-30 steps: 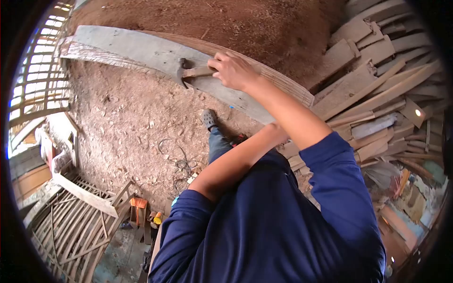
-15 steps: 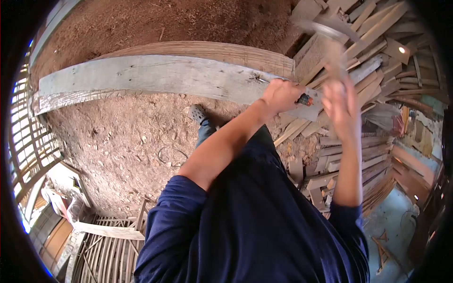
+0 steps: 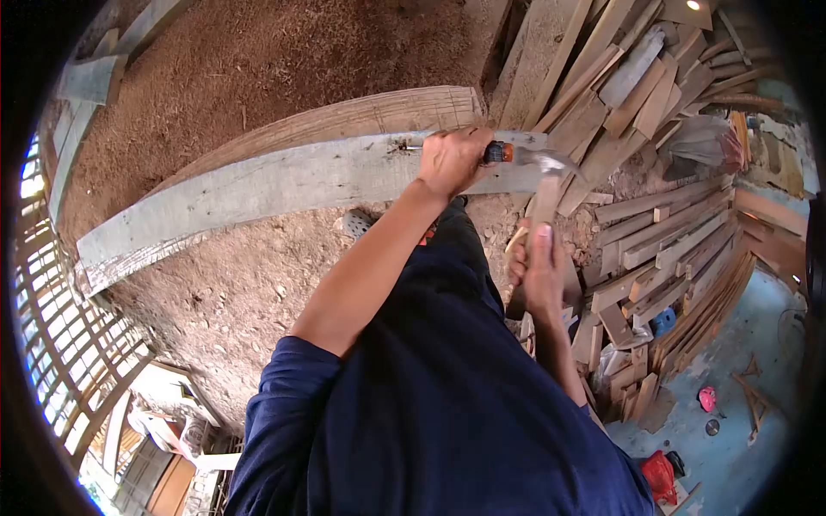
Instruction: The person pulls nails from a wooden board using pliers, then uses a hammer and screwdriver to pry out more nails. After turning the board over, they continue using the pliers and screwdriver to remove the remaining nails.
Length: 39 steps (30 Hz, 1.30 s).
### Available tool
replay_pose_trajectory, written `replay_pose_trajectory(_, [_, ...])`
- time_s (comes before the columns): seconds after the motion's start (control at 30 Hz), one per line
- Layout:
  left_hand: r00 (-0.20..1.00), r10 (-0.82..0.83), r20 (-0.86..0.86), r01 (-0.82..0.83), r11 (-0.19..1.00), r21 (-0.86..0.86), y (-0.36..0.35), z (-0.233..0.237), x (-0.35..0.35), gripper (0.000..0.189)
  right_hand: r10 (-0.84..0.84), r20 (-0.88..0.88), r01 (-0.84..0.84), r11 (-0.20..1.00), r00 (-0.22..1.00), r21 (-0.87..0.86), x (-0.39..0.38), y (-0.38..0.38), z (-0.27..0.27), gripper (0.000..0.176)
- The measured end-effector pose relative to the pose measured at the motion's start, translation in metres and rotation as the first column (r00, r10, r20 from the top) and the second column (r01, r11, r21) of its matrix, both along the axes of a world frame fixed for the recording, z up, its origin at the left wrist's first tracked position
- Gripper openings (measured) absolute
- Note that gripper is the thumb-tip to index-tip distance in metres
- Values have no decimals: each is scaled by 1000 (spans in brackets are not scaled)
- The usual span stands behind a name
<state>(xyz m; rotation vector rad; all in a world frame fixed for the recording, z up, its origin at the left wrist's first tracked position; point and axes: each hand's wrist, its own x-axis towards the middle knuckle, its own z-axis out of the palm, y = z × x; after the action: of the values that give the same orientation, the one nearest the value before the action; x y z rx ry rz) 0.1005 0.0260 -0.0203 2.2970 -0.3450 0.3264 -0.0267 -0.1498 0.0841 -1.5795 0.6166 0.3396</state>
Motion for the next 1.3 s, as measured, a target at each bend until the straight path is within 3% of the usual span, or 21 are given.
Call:
replay_pose_trajectory(0.07, [1000,29,9,-29,999,-23,-2,0,1,30,-61,105,76,986,993,-146,12,-17,22,43])
replay_pose_trajectory(0.13, [998,53,13,-53,998,-26,-6,2,0,30,-362,350,349,932,864,102,30,-49,38,43])
replay_pose_trajectory(0.23, [998,64,2,-64,998,-7,-4,2,-2,30,-226,479,342,924,849,-171,22,-36,0,39])
replay_pose_trajectory(0.27, [999,44,-20,-44,999,3,-2,2,-2,30,-225,475,336,928,850,-162,20,-30,-1,39])
replay_pose_trajectory(0.37, [997,28,76,-24,999,-47,4,0,1,30,42,12,-38,974,999,-223,12,-9,7,32])
replay_pose_trajectory(0.43, [998,41,53,-39,998,-47,0,-3,-1,30,-100,132,116,987,986,-116,26,-40,18,32])
replay_pose_trajectory(0.5, [996,75,44,-74,996,-40,-3,-3,0,31,-482,444,462,872,755,160,43,-49,29,34])
replay_pose_trajectory(0.57, [997,80,18,-80,996,-32,-2,-2,0,29,-517,336,465,856,787,226,25,-32,-5,32])
replay_pose_trajectory(0.63, [996,82,25,-81,996,-35,-1,-1,-2,27,-106,-223,115,993,969,24,6,0,-24,30])
replay_pose_trajectory(0.7, [993,108,44,-106,993,-44,3,2,9,26,-95,-149,96,995,984,1,14,-28,-24,28])
replay_pose_trajectory(0.77, [992,79,99,-74,996,-50,3,4,3,26,-361,286,210,870,888,447,17,-93,-31,27])
replay_pose_trajectory(0.8, [994,88,61,-86,996,-35,2,3,2,27,-599,198,422,726,776,542,22,-104,-45,28])
replay_pose_trajectory(0.83, [995,84,60,-82,996,-35,1,3,0,27,-603,198,426,725,773,542,16,-75,-35,28])
replay_pose_trajectory(0.9, [991,115,62,-111,991,-72,2,5,2,29,-55,-183,63,997,982,40,8,9,-7,27])
replay_pose_trajectory(0.93, [992,108,63,-103,992,-73,2,5,1,29,-18,-178,32,997,984,73,4,2,-9,29])
replay_pose_trajectory(0.97, [993,97,72,-93,994,-59,5,3,4,30,-8,-170,20,997,985,72,11,-13,-11,29])
replay_pose_trajectory(1.03, [995,81,56,-79,996,-48,4,0,0,31,-417,247,340,891,875,301,14,-43,-11,33])
replay_pose_trajectory(1.07, [993,98,66,-94,994,-56,3,0,1,32,-422,241,347,889,874,298,11,-33,-11,33])
replay_pose_trajectory(1.17, [988,123,87,-117,990,-74,4,1,4,34,-57,-55,60,997,997,53,10,25,-12,31])
replay_pose_trajectory(1.23, [985,139,99,-130,987,-91,7,4,9,35,-61,-92,66,996,994,53,19,-1,-6,33])
replay_pose_trajectory(1.3, [991,100,85,-93,992,-81,9,6,3,36,-405,240,343,902,882,262,28,-36,10,34])
